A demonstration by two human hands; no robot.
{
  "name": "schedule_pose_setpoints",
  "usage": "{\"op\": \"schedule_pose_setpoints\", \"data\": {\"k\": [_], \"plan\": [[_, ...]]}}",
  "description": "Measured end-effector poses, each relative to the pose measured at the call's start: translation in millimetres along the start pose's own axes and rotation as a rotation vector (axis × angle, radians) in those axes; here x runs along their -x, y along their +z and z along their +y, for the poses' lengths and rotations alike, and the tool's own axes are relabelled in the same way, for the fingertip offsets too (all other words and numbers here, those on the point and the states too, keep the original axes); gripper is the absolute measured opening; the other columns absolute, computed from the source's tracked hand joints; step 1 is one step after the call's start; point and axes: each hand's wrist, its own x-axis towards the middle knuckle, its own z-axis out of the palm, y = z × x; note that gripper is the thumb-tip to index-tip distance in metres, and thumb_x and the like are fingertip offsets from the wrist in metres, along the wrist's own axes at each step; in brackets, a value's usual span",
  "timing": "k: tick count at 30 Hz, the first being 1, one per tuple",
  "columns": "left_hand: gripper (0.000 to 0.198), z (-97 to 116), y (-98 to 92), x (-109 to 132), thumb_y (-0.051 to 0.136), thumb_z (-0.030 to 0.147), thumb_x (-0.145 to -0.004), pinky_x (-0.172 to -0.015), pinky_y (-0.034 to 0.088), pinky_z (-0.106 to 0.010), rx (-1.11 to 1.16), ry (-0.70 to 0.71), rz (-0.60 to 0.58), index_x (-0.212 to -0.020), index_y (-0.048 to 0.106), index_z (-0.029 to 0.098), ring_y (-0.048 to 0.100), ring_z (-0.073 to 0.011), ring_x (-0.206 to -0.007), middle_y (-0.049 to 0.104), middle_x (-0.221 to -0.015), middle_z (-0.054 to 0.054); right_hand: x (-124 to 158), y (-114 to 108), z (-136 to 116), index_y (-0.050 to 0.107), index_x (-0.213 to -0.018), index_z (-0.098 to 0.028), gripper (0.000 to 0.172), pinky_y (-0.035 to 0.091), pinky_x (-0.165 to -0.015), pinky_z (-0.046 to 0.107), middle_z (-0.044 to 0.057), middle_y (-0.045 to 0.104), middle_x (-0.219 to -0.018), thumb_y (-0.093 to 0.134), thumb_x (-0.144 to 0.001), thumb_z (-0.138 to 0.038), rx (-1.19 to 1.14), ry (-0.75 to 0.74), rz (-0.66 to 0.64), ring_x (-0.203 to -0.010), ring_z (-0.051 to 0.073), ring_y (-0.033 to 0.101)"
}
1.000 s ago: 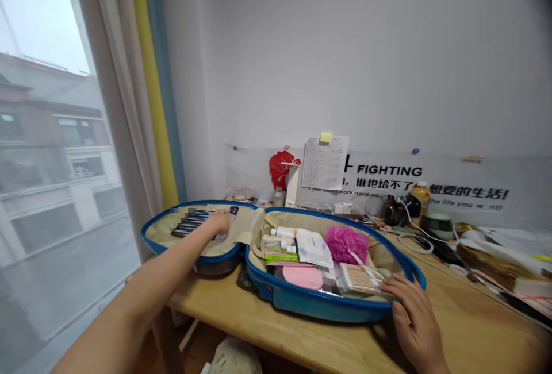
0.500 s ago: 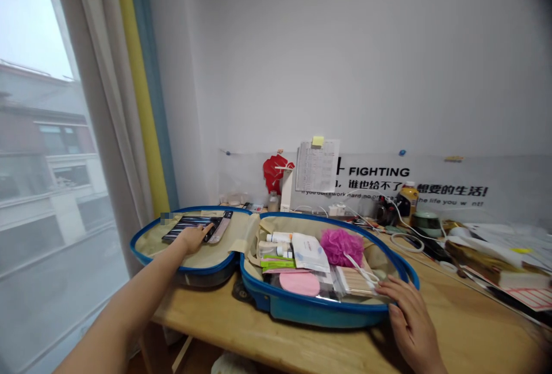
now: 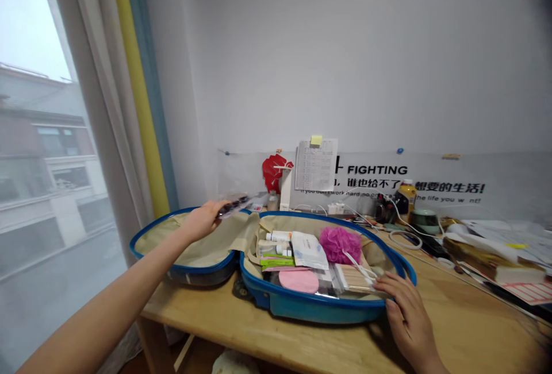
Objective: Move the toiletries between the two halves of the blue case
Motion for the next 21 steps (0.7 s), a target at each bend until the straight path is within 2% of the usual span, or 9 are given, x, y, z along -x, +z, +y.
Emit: {"op": "schedule_pose_setpoints", "data": {"k": [2, 4, 6, 8, 10, 13, 18, 21], "plan": [[0.057, 24, -7.2, -2, 0.047, 0.016, -0.083, -0.103, 0.039, -0.031, 0.048, 0.108, 0.012, -0.138, 0.04, 0.028, 0.049, -0.0206, -0.124, 0.052, -0.137, -0.004, 1, 1, 1, 0.065, -0.089, -0.023, 0.032, 0.047, -0.088, 0.045, 0.005, 0.07, -0.09, 0.038, -0.091, -0.04, 0.005, 0.029, -0.006, -0.097, 0.025, 0.064], [0.058, 50, -7.1, -6, 0.052, 0.014, -0.08, -0.105, 0.037, -0.03, 0.119, 0.279, -0.007, -0.135, 0.045, 0.031, 0.049, -0.0196, -0.124, 0.053, -0.136, -0.001, 2, 2, 1, 0.065, -0.088, -0.023, 0.034, 0.048, -0.088, 0.045, 0.006, 0.07, -0.089, 0.036, -0.092, -0.041, 0.019, 0.035, -0.001, -0.097, 0.025, 0.064], [0.056, 73, -0.5, -13, 0.053, 0.012, -0.08, -0.106, 0.036, -0.031, 0.194, 0.468, -0.048, -0.132, 0.048, 0.03, 0.05, -0.0195, -0.123, 0.054, -0.135, -0.002, 1, 2, 0, 0.064, -0.089, -0.023, 0.032, 0.048, -0.087, 0.045, 0.005, 0.069, -0.089, 0.036, -0.092, -0.039, 0.031, 0.011, 0.012, -0.096, 0.025, 0.064], [0.052, 92, 9.8, -20, 0.049, 0.011, -0.082, -0.105, 0.036, -0.032, 0.237, 0.594, -0.09, -0.131, 0.05, 0.029, 0.051, -0.0196, -0.123, 0.054, -0.135, -0.004, 0, 2, -1, 0.064, -0.091, -0.023, 0.03, 0.048, -0.086, 0.045, 0.005, 0.069, -0.089, 0.037, -0.092, -0.037, 0.034, -0.015, 0.026, -0.096, 0.024, 0.064], [0.049, 104, 20.4, -26, 0.051, 0.012, -0.083, -0.103, 0.039, -0.033, 0.239, 0.627, -0.12, -0.129, 0.052, 0.03, 0.052, -0.0205, -0.122, 0.055, -0.135, -0.004, 0, 2, -1, 0.064, -0.091, -0.023, 0.028, 0.049, -0.085, 0.044, 0.005, 0.069, -0.09, 0.038, -0.092, -0.036, 0.031, -0.022, 0.028, -0.096, 0.024, 0.064], [0.053, 110, 32.3, -30, 0.063, 0.017, -0.076, -0.099, 0.042, -0.031, 0.231, 0.653, -0.177, -0.127, 0.053, 0.03, 0.055, -0.0216, -0.118, 0.057, -0.133, -0.004, 1, 1, 0, 0.064, -0.091, -0.023, 0.029, 0.049, -0.085, 0.044, 0.006, 0.069, -0.091, 0.038, -0.092, -0.036, 0.026, -0.01, 0.013, -0.097, 0.024, 0.064], [0.074, 100, 42.6, -28, 0.063, 0.01, -0.073, -0.097, 0.044, -0.03, 0.171, 0.539, -0.252, -0.14, 0.04, 0.032, 0.056, -0.0212, -0.118, 0.051, -0.141, -0.004, 4, 2, 3, 0.064, -0.09, -0.022, 0.03, 0.049, -0.086, 0.044, 0.006, 0.069, -0.091, 0.038, -0.092, -0.037, 0.032, 0.005, -0.002, -0.097, 0.024, 0.064], [0.073, 95, 47.0, -27, 0.073, 0.011, -0.063, -0.099, 0.042, -0.035, 0.133, 0.477, -0.295, -0.131, 0.053, 0.03, 0.057, -0.026, -0.117, 0.057, -0.135, -0.005, 3, 2, 1, 0.063, -0.091, -0.023, 0.027, 0.048, -0.088, 0.044, 0.005, 0.069, -0.092, 0.039, -0.091, -0.034, 0.029, -0.007, 0.017, -0.098, 0.024, 0.063]]}}
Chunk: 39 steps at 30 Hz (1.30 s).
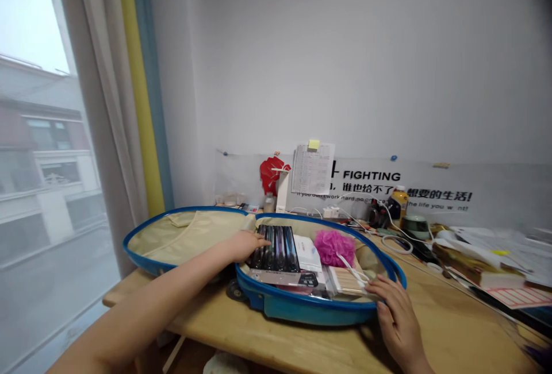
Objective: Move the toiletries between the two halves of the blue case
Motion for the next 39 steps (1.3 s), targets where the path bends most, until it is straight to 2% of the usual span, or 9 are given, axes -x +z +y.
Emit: {"op": "schedule_pose_setpoints", "data": {"k": [3, 6, 10, 13, 15, 20, 26, 32, 39], "plan": [[0.056, 3, 0.9, 0, 0.072, 0.011, -0.065, -0.099, 0.042, -0.038, 0.009, -0.037, -0.02, -0.116, 0.065, 0.031, 0.06, -0.0257, -0.112, 0.066, -0.122, -0.003, -1, 0, -1, 0.063, -0.092, -0.024, 0.026, 0.047, -0.088, 0.044, 0.005, 0.069, -0.091, 0.04, -0.091, -0.034, -0.011, 0.004, -0.006, -0.098, 0.024, 0.063], [0.051, 10, -3.2, 6, 0.064, 0.012, -0.072, -0.103, 0.039, -0.039, 0.038, -0.082, 0.024, -0.119, 0.063, 0.033, 0.058, -0.0229, -0.116, 0.065, -0.125, -0.002, 1, 0, 1, 0.064, -0.09, -0.023, 0.029, 0.047, -0.089, 0.045, 0.005, 0.069, -0.09, 0.038, -0.091, -0.037, -0.011, 0.04, -0.033, -0.099, 0.025, 0.063], [0.046, 15, 2.0, 39, 0.035, 0.022, -0.093, -0.11, 0.03, -0.045, 0.072, -0.244, 0.261, -0.137, 0.047, 0.029, 0.042, -0.0216, -0.133, 0.045, -0.146, -0.005, 4, 2, 5, 0.064, -0.088, -0.023, 0.032, 0.047, -0.089, 0.045, 0.006, 0.069, -0.09, 0.037, -0.09, -0.039, -0.014, 0.078, -0.058, -0.1, 0.025, 0.063], [0.044, 8, 30.1, 84, 0.03, 0.035, -0.096, -0.111, 0.025, -0.051, 0.098, -0.447, 0.564, -0.135, 0.049, 0.026, 0.04, -0.0235, -0.135, 0.05, -0.142, -0.006, 3, 1, 5, 0.063, -0.093, -0.023, 0.031, 0.046, -0.09, 0.045, 0.007, 0.069, -0.092, 0.036, -0.091, -0.036, 0.024, 0.037, -0.044, -0.1, 0.025, 0.063], [0.042, -2, 55.9, 116, 0.03, 0.038, -0.095, -0.109, 0.026, -0.055, 0.093, -0.566, 0.689, -0.126, 0.056, 0.026, 0.046, -0.0253, -0.129, 0.06, -0.131, -0.006, 1, -1, 3, 0.062, -0.1, -0.023, 0.029, 0.044, -0.093, 0.046, 0.006, 0.069, -0.095, 0.036, -0.09, -0.033, 0.075, 0.008, -0.035, -0.101, 0.024, 0.063], [0.029, -27, 98.9, 161, 0.044, 0.042, -0.089, -0.105, 0.026, -0.057, 0.056, -0.608, 0.711, -0.098, 0.067, 0.028, 0.061, -0.0261, -0.107, 0.072, -0.104, -0.003, -6, -11, -4, 0.061, -0.099, -0.024, 0.022, 0.04, -0.098, 0.045, 0.005, 0.069, -0.097, 0.044, -0.088, -0.034, 0.103, -0.115, -0.106, -0.098, 0.022, 0.063], [0.026, -26, 98.3, 155, 0.049, 0.046, -0.086, -0.098, 0.028, -0.047, 0.087, -0.524, 0.775, -0.083, 0.068, 0.028, 0.063, -0.022, -0.09, 0.073, -0.086, -0.001, -16, -29, -7, 0.061, -0.083, -0.025, 0.019, 0.046, -0.09, 0.038, 0.001, 0.067, -0.077, 0.045, -0.088, -0.034, 0.053, -0.108, -0.211, -0.076, 0.017, 0.065], [0.021, 3, 95.8, 137, 0.052, 0.041, -0.087, -0.092, 0.027, -0.042, 0.133, -0.472, 0.813, -0.084, 0.068, 0.028, 0.062, -0.021, -0.088, 0.073, -0.086, 0.001, -18, -52, 13, 0.061, -0.075, -0.024, 0.026, 0.048, -0.084, 0.035, 0.0, 0.066, -0.069, 0.044, -0.09, -0.039, 0.044, -0.071, -0.222, -0.066, 0.016, 0.063], [0.014, 67, 88.6, 95, 0.056, 0.032, -0.088, -0.091, 0.027, -0.039, 0.169, -0.456, 0.832, -0.085, 0.069, 0.028, 0.061, -0.018, -0.087, 0.071, -0.084, 0.003, -35, -86, 41, 0.06, -0.062, -0.024, 0.053, 0.051, -0.064, 0.031, 0.006, 0.065, -0.065, 0.035, -0.086, -0.064, 0.06, 0.32, -0.373, -0.064, 0.019, 0.062]]}}
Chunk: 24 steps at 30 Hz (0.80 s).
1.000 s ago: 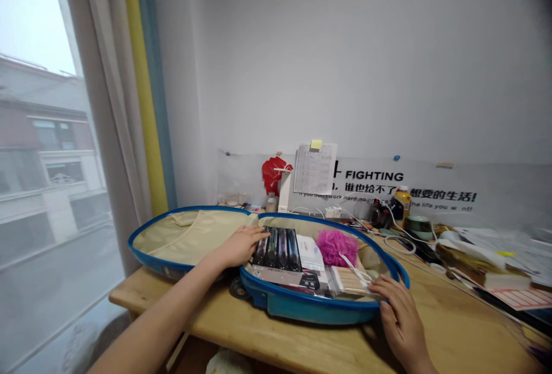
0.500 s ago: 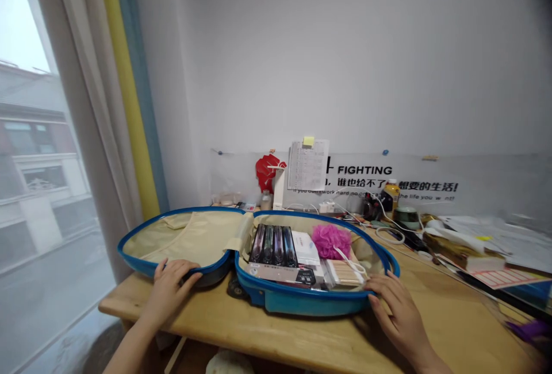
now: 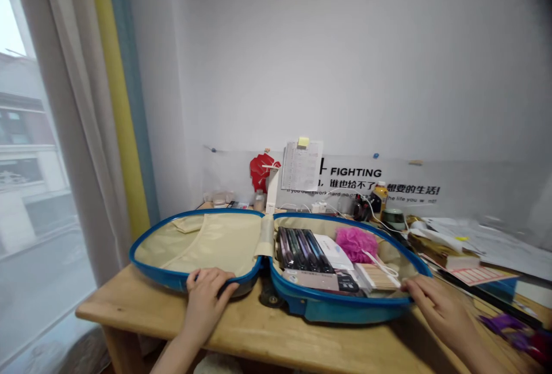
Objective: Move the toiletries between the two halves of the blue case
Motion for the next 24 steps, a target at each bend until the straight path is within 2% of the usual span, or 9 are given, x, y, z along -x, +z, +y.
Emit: {"op": "schedule_pose_setpoints", "data": {"k": [2, 4, 7, 10, 12, 14, 16, 18, 24], "plan": [[0.013, 21, 6.2, 0, 0.057, 0.031, -0.088, -0.089, 0.028, -0.038, 0.013, 0.015, -0.004, -0.086, 0.069, 0.028, 0.061, -0.0176, -0.086, 0.071, -0.085, 0.002, -12, -5, -2, 0.065, -0.069, -0.024, 0.054, 0.052, -0.066, 0.032, 0.006, 0.069, -0.074, 0.035, -0.083, -0.067, 0.005, 0.11, -0.098, -0.071, 0.021, 0.065], [0.013, 40, 11.6, 0, 0.056, 0.032, -0.088, -0.087, 0.029, -0.038, 0.041, 0.029, 0.006, -0.087, 0.069, 0.028, 0.06, -0.0178, -0.084, 0.071, -0.084, 0.002, -26, -6, -9, 0.068, -0.081, -0.023, 0.053, 0.053, -0.075, 0.035, 0.008, 0.071, -0.088, 0.038, -0.08, -0.067, 0.0, 0.168, -0.213, -0.083, 0.024, 0.067], [0.018, 65, 19.9, -1, 0.053, 0.033, -0.09, -0.08, 0.031, -0.038, 0.093, 0.034, 0.042, -0.085, 0.069, 0.028, 0.058, -0.0184, -0.078, 0.069, -0.079, 0.001, -45, -3, -28, 0.067, -0.102, -0.021, 0.056, 0.049, -0.09, 0.04, 0.011, 0.069, -0.11, 0.044, -0.077, -0.065, 0.006, 0.151, -0.375, -0.102, 0.027, 0.064], [0.021, 85, 28.8, -1, 0.05, 0.033, -0.092, -0.074, 0.031, -0.038, 0.104, 0.058, 0.064, -0.085, 0.069, 0.029, 0.057, -0.0189, -0.074, 0.068, -0.076, 0.0, -59, -1, -45, 0.06, -0.122, -0.023, 0.065, 0.045, -0.099, 0.042, 0.011, 0.06, -0.129, 0.053, -0.072, -0.065, 0.023, 0.075, -0.558, -0.117, 0.029, 0.057], [0.022, 93, 33.5, -1, 0.049, 0.032, -0.092, -0.073, 0.032, -0.038, 0.107, 0.088, 0.063, -0.087, 0.07, 0.029, 0.057, -0.0193, -0.073, 0.068, -0.076, -0.001, -68, -1, -51, 0.059, -0.125, -0.025, 0.07, 0.044, -0.101, 0.039, 0.009, 0.058, -0.132, 0.058, -0.068, -0.066, 0.041, 0.078, -0.668, -0.12, 0.029, 0.055], [0.023, 95, 35.3, -1, 0.047, 0.032, -0.093, -0.074, 0.034, -0.037, 0.133, 0.13, 0.068, -0.092, 0.07, 0.028, 0.058, -0.0192, -0.075, 0.069, -0.079, -0.003, -76, 0, -50, 0.061, -0.121, -0.022, 0.068, 0.046, -0.098, 0.038, 0.01, 0.061, -0.128, 0.052, -0.071, -0.068, 0.092, 0.161, -0.71, -0.117, 0.029, 0.058], [0.024, 87, 33.7, 0, 0.045, 0.031, -0.093, -0.079, 0.036, -0.037, 0.164, 0.174, 0.083, -0.099, 0.069, 0.028, 0.06, -0.0189, -0.081, 0.07, -0.087, -0.003, -83, 2, -44, 0.064, -0.115, -0.017, 0.068, 0.048, -0.093, 0.043, 0.015, 0.066, -0.117, 0.04, -0.078, -0.069, 0.16, 0.265, -0.702, -0.107, 0.031, 0.063], [0.025, 68, 29.5, 2, 0.045, 0.032, -0.094, -0.087, 0.036, -0.037, 0.143, 0.212, 0.092, -0.104, 0.067, 0.029, 0.061, -0.0188, -0.089, 0.071, -0.096, -0.003, -88, 5, -36, 0.064, -0.113, -0.013, 0.071, 0.049, -0.088, 0.047, 0.019, 0.069, -0.11, 0.034, -0.08, -0.069, 0.199, 0.318, -0.702, -0.098, 0.033, 0.067], [0.031, -40, 16.9, 13, 0.047, 0.038, -0.09, -0.108, 0.021, -0.043, -0.109, 0.215, 0.151, -0.115, 0.064, 0.03, 0.058, -0.0236, -0.109, 0.069, -0.114, -0.004, -85, 21, -30, 0.057, -0.126, -0.013, 0.08, 0.051, -0.087, 0.043, 0.018, 0.066, -0.116, 0.045, -0.073, -0.072, 0.196, 0.359, -0.72, -0.101, 0.032, 0.066]]}}
